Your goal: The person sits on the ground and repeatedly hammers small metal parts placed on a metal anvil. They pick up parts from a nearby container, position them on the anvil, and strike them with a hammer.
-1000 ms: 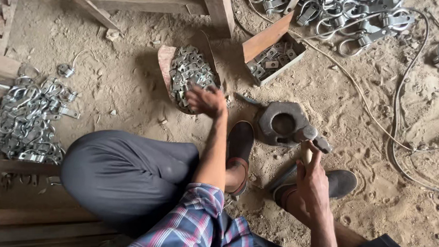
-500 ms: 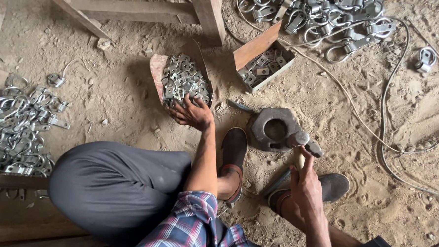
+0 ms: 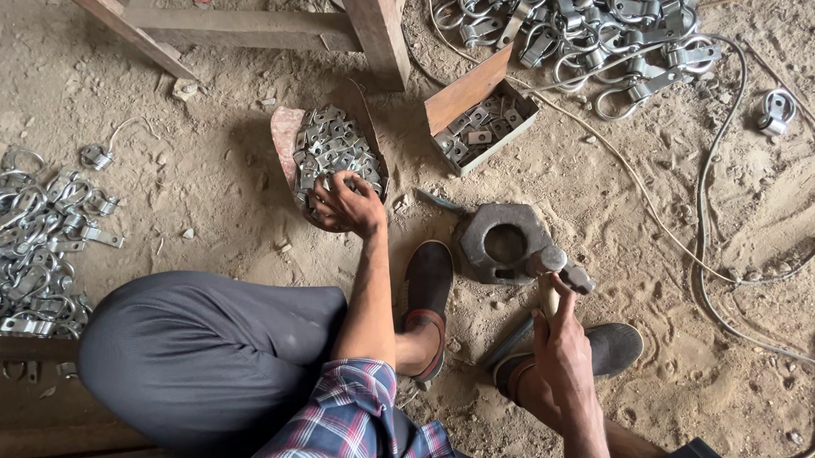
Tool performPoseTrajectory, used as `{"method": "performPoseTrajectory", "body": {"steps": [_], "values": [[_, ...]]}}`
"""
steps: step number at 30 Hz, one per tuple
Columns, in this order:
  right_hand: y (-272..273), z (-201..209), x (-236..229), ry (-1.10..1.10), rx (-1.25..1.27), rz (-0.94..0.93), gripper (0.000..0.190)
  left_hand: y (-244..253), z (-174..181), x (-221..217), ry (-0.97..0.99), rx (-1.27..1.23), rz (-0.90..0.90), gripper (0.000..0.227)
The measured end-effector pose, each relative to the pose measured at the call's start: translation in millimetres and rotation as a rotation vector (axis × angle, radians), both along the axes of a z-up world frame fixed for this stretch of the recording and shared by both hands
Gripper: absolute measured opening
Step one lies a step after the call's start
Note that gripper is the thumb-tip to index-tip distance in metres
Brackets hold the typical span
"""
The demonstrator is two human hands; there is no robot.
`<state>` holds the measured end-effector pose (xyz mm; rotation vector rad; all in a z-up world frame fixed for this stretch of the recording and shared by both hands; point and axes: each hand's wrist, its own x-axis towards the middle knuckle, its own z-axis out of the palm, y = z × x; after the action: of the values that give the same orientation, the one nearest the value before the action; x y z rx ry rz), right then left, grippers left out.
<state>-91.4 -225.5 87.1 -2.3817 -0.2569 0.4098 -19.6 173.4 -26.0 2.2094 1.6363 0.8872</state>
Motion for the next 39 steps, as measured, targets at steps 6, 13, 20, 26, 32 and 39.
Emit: {"method": "performPoseTrajectory", "body": {"steps": [6, 13, 20, 26, 32, 39], "values": [[2, 7, 0, 0.038, -0.017, -0.021, 0.056, 8, 2, 3, -0.055, -0.059, 0.037, 0.033], [2, 5, 1, 0.052, -0.028, -0.028, 0.056, -5, 15, -4, 0.029, 0.005, 0.052, 0.021], [2, 11, -1, 0.034, -0.015, -0.018, 0.057, 6, 5, 6, -0.054, 0.014, -0.036, 0.018], [2, 4, 1, -0.017, -0.008, 0.009, 0.056, 3, 13, -6, 0.053, 0.019, 0.07, 0.029], [1, 0, 2, 0.06, -0.064, -0.009, 0.058, -5, 8, -6, 0.034, 0.073, 0.025, 0.018], [2, 10, 1, -0.004, -0.013, 0.03, 0.056, -14, 23, 0, -0.184, 0.09, -0.1, 0.013]]}}
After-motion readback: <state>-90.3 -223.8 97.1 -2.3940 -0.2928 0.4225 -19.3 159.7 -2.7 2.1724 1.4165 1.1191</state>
